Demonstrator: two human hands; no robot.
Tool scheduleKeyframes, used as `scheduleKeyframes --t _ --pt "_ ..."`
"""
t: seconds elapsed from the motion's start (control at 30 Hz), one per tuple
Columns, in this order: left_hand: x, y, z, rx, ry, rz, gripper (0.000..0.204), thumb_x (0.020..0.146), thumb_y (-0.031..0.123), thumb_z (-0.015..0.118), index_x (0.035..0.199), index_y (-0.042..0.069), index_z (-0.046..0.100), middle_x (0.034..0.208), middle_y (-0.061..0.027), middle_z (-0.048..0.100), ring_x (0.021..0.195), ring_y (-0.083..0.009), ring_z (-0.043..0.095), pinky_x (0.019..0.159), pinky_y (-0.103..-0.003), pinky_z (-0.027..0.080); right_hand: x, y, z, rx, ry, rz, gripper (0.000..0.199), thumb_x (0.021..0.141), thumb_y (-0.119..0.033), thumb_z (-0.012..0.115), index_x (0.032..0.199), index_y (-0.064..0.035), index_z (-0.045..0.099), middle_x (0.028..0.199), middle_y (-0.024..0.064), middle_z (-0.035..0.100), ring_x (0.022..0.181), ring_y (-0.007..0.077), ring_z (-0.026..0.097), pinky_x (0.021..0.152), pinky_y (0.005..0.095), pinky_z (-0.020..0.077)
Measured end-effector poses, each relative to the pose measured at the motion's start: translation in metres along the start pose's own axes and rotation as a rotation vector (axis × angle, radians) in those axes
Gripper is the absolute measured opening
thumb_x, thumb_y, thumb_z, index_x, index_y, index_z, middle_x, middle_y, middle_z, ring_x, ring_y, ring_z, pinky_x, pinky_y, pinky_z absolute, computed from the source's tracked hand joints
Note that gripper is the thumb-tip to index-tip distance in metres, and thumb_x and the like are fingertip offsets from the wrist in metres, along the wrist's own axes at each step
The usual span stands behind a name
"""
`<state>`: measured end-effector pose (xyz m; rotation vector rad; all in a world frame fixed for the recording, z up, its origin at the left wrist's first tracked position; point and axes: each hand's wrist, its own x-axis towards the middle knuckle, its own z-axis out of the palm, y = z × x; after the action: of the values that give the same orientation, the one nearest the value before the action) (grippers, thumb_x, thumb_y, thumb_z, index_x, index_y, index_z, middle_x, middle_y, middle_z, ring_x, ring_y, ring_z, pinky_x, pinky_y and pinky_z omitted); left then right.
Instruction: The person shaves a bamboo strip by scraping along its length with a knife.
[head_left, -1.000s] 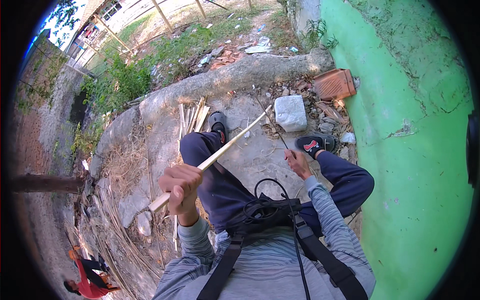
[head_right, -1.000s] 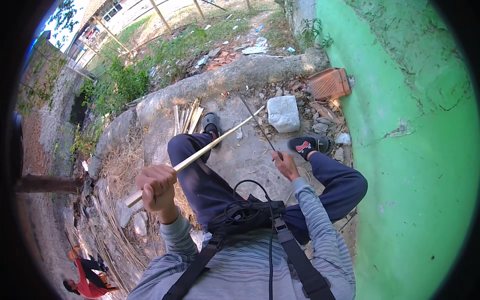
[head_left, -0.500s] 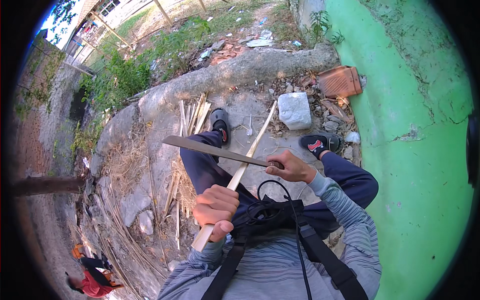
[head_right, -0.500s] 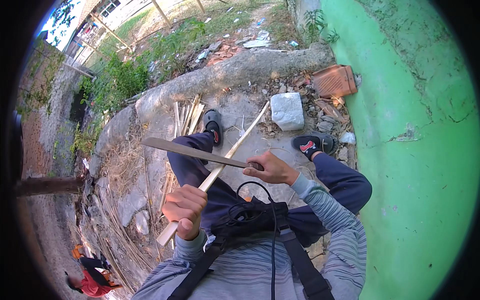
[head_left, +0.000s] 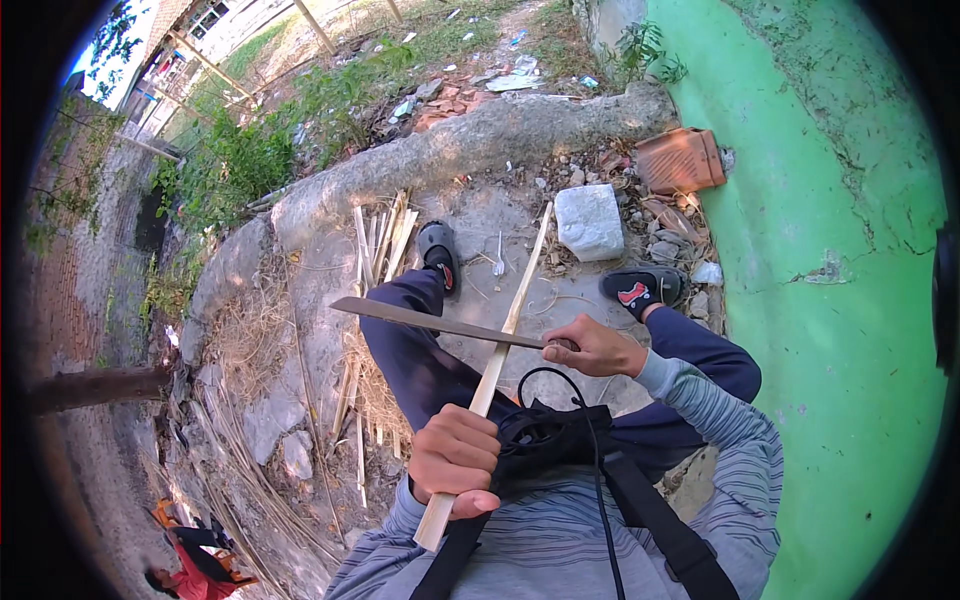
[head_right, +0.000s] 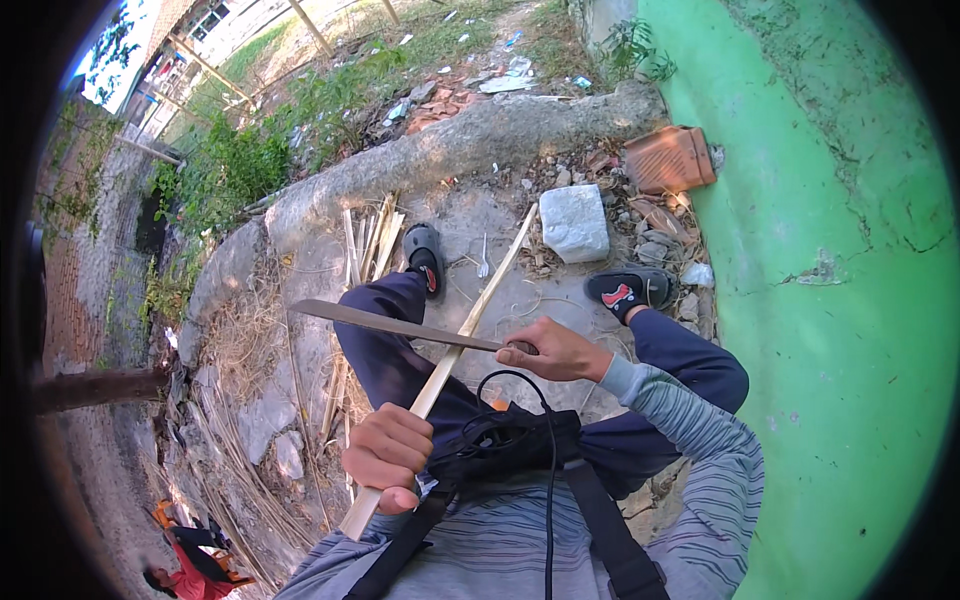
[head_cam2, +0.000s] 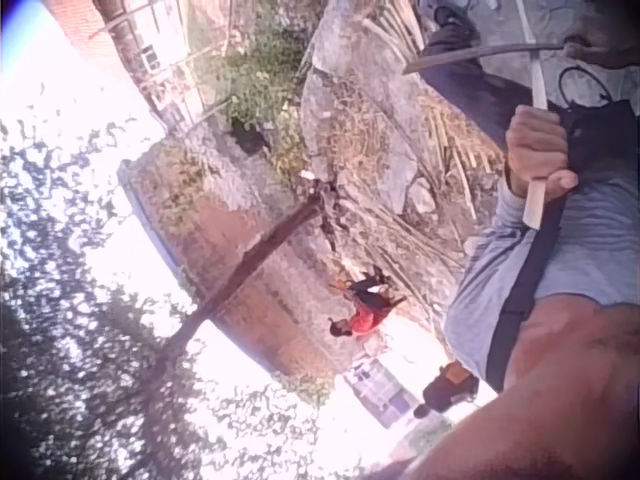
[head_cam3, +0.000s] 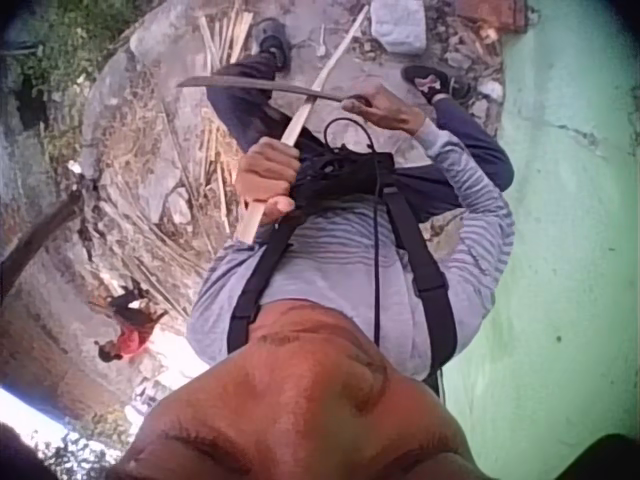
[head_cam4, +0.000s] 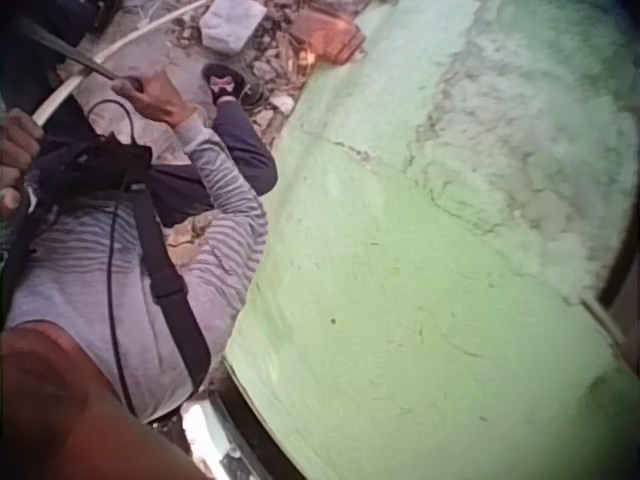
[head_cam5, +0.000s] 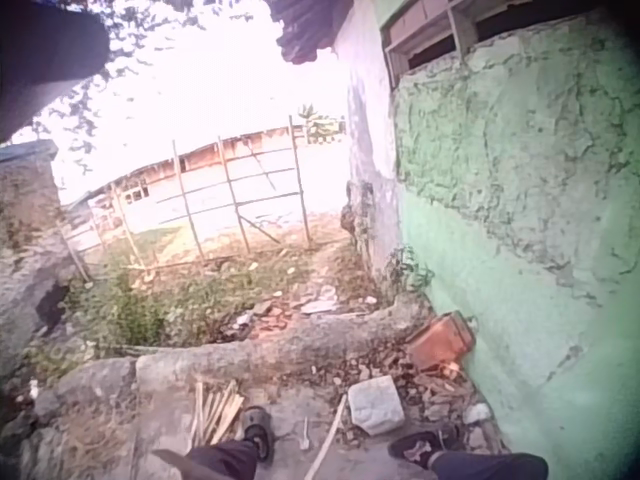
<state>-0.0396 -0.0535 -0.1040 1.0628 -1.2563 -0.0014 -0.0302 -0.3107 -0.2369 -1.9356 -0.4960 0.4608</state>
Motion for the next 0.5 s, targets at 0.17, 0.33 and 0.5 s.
scheduleKeyframes --t 0.17,0.33,0.5 --pt "0.005 -0.005 0.006 -0.051 0.047 0.051 0.048 0.091 0.012 0.063 0.05 0.008 0.038 0.046 -0.0013 0.031 0.033 -0.0152 0.03 0.037 -0.032 0.018 0.007 0.022 -0.001 -0.021 0.069 -0.023 0.067 0.101 -0.063 0.051 0.094 -0.0006 0.074 0.055 0.0112 0.048 0.05 0.0248 0.046 0.053 0.0396 0.0392" --pt "-0.006 -0.004 -0.002 -0.045 0.026 0.025 0.043 0.086 0.01 0.067 0.053 0.006 0.04 0.048 -0.0029 0.033 0.035 -0.0172 0.035 0.038 -0.033 0.023 0.012 0.045 0.001 -0.019 0.049 0.098 0.063 0.1 -0.06 0.057 0.084 -0.0001 0.07 0.055 0.0121 0.052 0.05 0.0272 0.051 0.053 0.0386 0.041" --pt "-0.002 -0.005 -0.001 -0.042 0.048 0.036 0.043 0.086 0.009 0.066 0.053 0.006 0.039 0.048 -0.0028 0.034 0.035 -0.017 0.035 0.039 -0.032 0.023 0.012 0.01 0.007 -0.094 0.071 -0.031 0.046 0.094 -0.047 0.067 0.083 -0.0018 0.069 0.058 0.0149 0.055 0.053 0.0328 0.058 0.055 0.0412 0.044"
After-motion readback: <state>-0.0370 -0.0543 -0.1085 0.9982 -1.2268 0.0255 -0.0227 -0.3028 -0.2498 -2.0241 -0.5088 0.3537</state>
